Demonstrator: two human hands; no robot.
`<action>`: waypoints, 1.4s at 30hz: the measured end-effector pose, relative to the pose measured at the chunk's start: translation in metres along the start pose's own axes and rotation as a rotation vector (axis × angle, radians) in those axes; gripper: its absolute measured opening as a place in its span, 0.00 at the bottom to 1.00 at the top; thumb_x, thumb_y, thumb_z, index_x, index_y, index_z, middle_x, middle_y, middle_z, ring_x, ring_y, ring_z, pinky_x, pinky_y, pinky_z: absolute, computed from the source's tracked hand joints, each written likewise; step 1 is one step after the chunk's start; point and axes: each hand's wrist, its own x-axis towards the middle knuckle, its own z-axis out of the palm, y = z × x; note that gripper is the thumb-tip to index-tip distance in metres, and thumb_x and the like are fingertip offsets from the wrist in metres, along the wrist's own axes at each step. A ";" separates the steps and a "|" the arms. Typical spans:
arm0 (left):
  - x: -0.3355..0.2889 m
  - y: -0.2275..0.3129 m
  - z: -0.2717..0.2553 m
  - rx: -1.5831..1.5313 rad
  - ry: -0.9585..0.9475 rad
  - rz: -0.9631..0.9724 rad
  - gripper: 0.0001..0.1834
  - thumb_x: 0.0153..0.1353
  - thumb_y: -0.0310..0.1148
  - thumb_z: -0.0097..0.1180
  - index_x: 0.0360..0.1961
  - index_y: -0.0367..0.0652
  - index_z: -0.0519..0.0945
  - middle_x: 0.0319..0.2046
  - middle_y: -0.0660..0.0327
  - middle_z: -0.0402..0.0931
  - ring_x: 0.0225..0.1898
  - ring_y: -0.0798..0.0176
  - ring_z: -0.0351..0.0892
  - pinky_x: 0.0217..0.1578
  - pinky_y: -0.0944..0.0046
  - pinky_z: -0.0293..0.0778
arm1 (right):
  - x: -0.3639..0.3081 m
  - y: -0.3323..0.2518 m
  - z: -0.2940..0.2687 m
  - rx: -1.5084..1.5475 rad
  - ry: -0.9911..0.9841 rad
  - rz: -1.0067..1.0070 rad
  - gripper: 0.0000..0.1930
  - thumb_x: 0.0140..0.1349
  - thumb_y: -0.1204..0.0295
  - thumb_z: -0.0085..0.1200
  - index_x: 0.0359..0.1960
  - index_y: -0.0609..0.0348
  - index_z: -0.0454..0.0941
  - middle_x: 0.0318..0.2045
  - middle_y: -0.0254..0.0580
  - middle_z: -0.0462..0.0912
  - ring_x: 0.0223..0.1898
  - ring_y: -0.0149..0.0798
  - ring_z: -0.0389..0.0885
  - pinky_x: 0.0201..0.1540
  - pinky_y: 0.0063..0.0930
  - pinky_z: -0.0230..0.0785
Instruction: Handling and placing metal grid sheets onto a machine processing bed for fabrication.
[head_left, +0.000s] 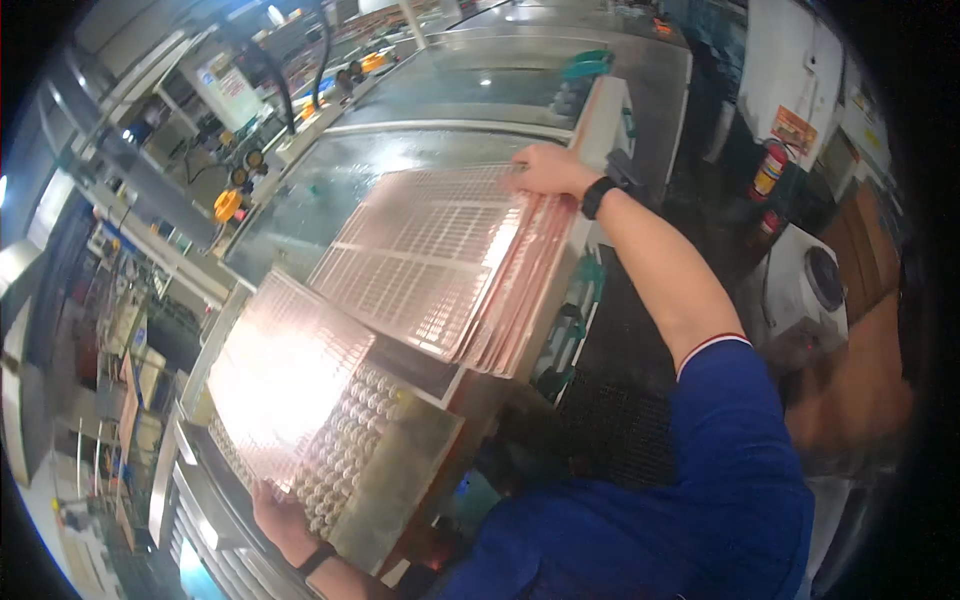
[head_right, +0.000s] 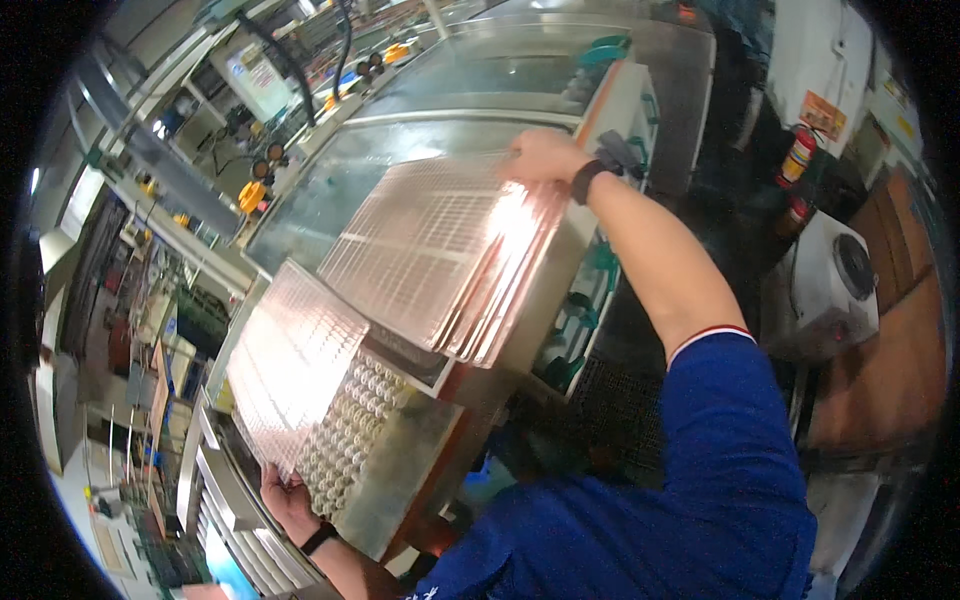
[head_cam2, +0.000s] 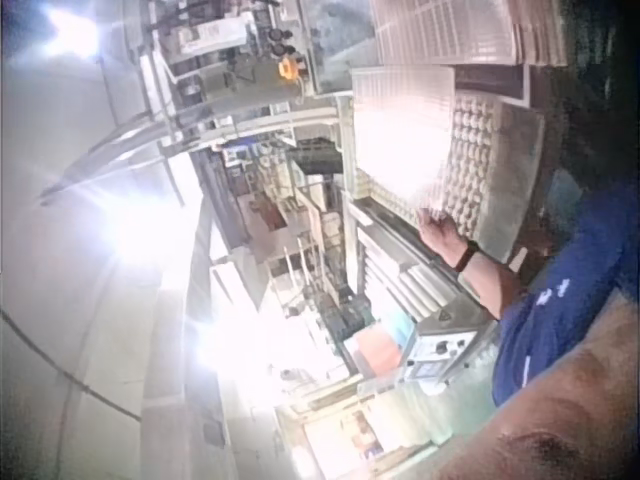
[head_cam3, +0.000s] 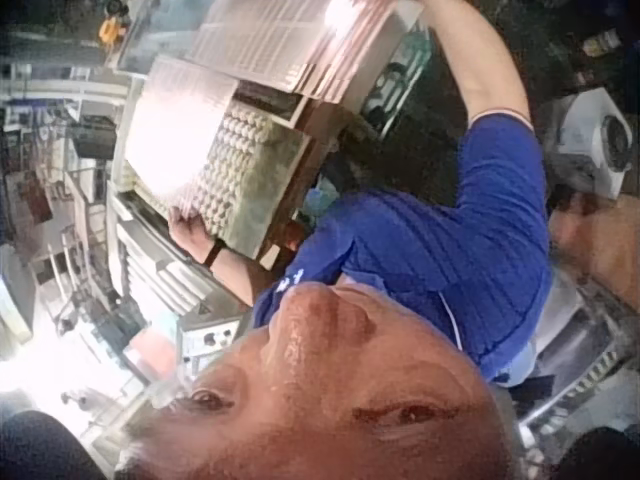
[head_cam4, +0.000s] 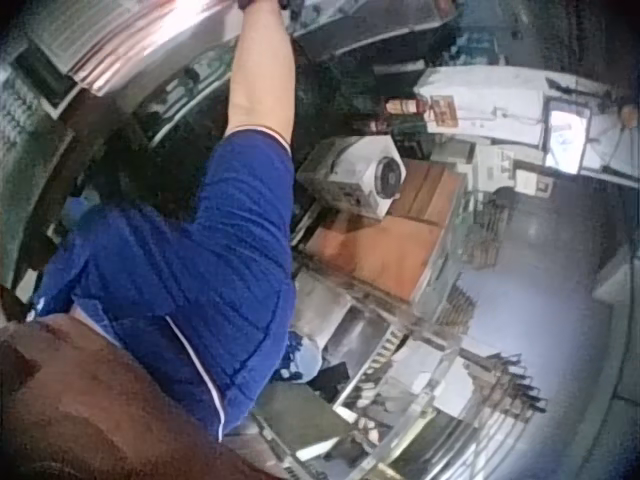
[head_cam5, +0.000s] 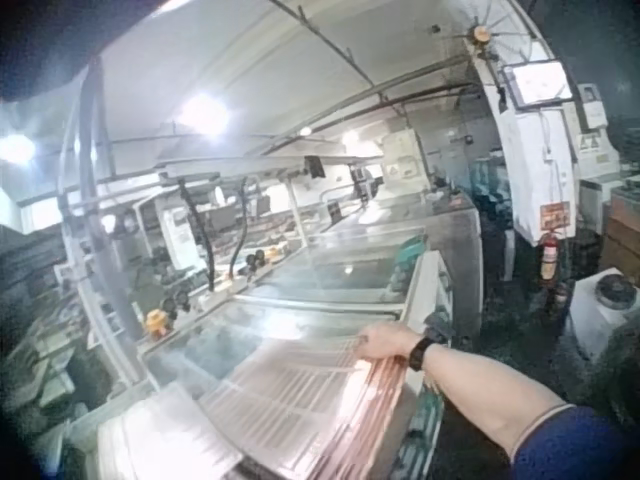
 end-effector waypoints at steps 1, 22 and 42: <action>0.022 -0.003 -0.033 -0.079 -0.093 0.001 0.22 0.70 0.26 0.48 0.64 0.31 0.69 0.56 0.51 0.76 0.55 0.57 0.76 0.50 0.57 0.76 | 0.003 0.000 0.005 0.025 0.032 -0.005 0.28 0.56 0.47 0.56 0.43 0.62 0.84 0.41 0.56 0.86 0.47 0.52 0.85 0.50 0.44 0.75; 0.097 -0.035 -0.240 0.502 0.366 -0.255 0.17 0.64 0.21 0.44 0.51 0.37 0.79 0.42 0.56 0.81 0.37 0.54 0.82 0.38 0.52 0.78 | 0.003 0.005 -0.002 0.058 -0.002 -0.062 0.32 0.63 0.51 0.57 0.56 0.71 0.78 0.56 0.61 0.80 0.59 0.56 0.78 0.61 0.39 0.67; 0.106 -0.080 -0.148 1.331 0.100 0.348 0.32 0.59 0.39 0.59 0.62 0.29 0.72 0.60 0.37 0.73 0.64 0.40 0.70 0.66 0.50 0.64 | -0.001 0.015 -0.009 0.082 0.024 -0.077 0.28 0.61 0.54 0.58 0.48 0.72 0.81 0.45 0.60 0.85 0.48 0.55 0.84 0.51 0.38 0.72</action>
